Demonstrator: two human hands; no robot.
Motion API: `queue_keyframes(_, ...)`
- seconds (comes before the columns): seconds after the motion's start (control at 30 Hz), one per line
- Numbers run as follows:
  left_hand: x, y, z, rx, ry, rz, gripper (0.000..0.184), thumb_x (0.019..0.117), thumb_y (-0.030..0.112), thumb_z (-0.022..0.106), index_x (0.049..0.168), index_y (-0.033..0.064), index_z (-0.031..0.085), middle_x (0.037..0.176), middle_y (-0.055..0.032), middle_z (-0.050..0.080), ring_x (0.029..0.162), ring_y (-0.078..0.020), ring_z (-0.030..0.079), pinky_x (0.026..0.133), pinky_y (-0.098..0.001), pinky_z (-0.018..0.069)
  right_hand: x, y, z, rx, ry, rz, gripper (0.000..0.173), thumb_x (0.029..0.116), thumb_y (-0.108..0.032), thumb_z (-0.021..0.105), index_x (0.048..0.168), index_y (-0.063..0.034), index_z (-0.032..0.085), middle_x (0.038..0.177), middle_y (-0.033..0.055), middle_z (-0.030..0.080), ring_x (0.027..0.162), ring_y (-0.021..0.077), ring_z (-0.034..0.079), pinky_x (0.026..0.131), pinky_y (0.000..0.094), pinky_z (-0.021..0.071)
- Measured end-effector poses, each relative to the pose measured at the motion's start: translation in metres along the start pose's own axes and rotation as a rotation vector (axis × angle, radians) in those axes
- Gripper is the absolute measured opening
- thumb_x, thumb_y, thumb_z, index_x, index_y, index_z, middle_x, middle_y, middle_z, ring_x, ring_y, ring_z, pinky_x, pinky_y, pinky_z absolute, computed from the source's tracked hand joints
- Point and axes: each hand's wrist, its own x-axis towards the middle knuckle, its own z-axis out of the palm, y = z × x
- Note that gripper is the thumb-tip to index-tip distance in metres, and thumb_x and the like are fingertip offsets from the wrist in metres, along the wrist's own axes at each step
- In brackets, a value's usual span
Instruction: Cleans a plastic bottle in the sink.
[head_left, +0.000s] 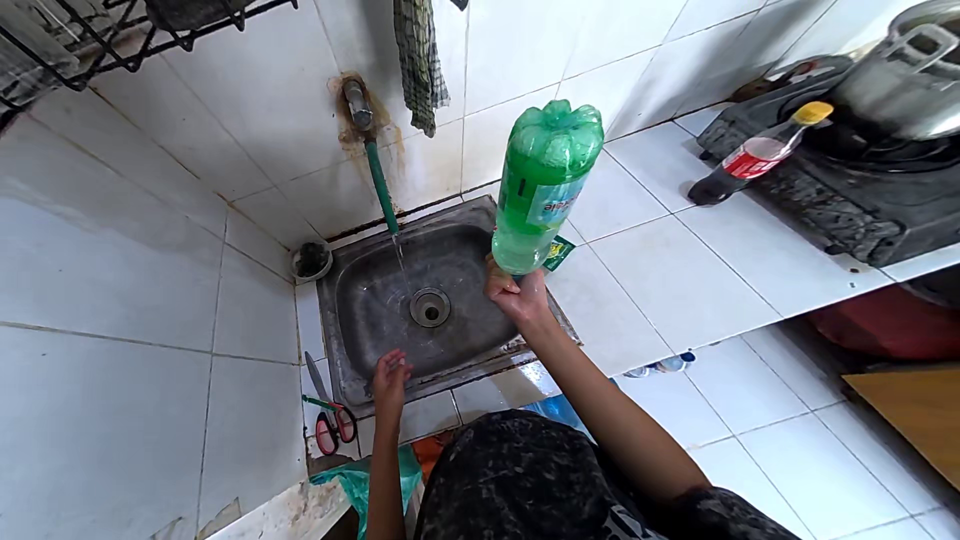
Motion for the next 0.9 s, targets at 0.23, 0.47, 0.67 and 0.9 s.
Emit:
queue_keyframes(0.23, -0.001, 0.002, 0.000, -0.003, -0.018, -0.005, 0.035, 0.1072, 0.004, 0.043, 0.138, -0.0118, 0.046, 0.135, -0.0278, 0.055, 0.107, -0.0259, 0.065, 0.091, -0.0361, 0.0540, 0.003, -0.012, 0.002, -0.040, -0.024, -0.073, 0.057, 0.1081, -0.047, 0.018, 0.086, -0.0082, 0.053, 0.051, -0.0017, 0.048, 0.035, 0.0027, 0.043, 0.036, 0.0137, 0.0375)
queue_keyframes(0.47, 0.000, 0.003, 0.001, -0.008, -0.028, -0.010, 0.035, 0.1071, 0.004, 0.043, 0.139, -0.0123, 0.045, 0.135, -0.0283, 0.055, 0.108, -0.0269, 0.065, 0.092, -0.0368, 0.0538, 0.003, -0.016, 0.011, -0.019, -0.054, -0.088, 0.056, 0.1076, -0.047, 0.021, 0.087, -0.0076, 0.054, 0.052, -0.0018, 0.049, 0.035, 0.0026, 0.043, 0.035, 0.0139, 0.0375)
queue_keyframes(0.67, -0.001, 0.003, -0.001, -0.020, -0.028, -0.012, 0.036, 0.1073, 0.004, 0.042, 0.139, -0.0121, 0.045, 0.136, -0.0287, 0.054, 0.109, -0.0274, 0.064, 0.092, -0.0372, 0.0535, 0.003, -0.015, 0.012, -0.026, -0.097, -0.073, 0.057, 0.1073, -0.047, 0.021, 0.084, -0.0077, 0.055, 0.052, -0.0020, 0.049, 0.035, 0.0023, 0.044, 0.036, 0.0137, 0.0384)
queue_keyframes(0.9, -0.002, 0.000, -0.005, -0.014, -0.020, -0.007, 0.035, 0.1072, 0.004, 0.043, 0.138, -0.0124, 0.045, 0.135, -0.0287, 0.055, 0.109, -0.0272, 0.065, 0.091, -0.0366, 0.0539, 0.001, -0.015, 0.015, -0.007, -0.111, -0.041, 0.058, 0.1069, -0.047, 0.022, 0.084, -0.0063, 0.056, 0.052, -0.0011, 0.051, 0.036, 0.0032, 0.046, 0.037, 0.0140, 0.0399)
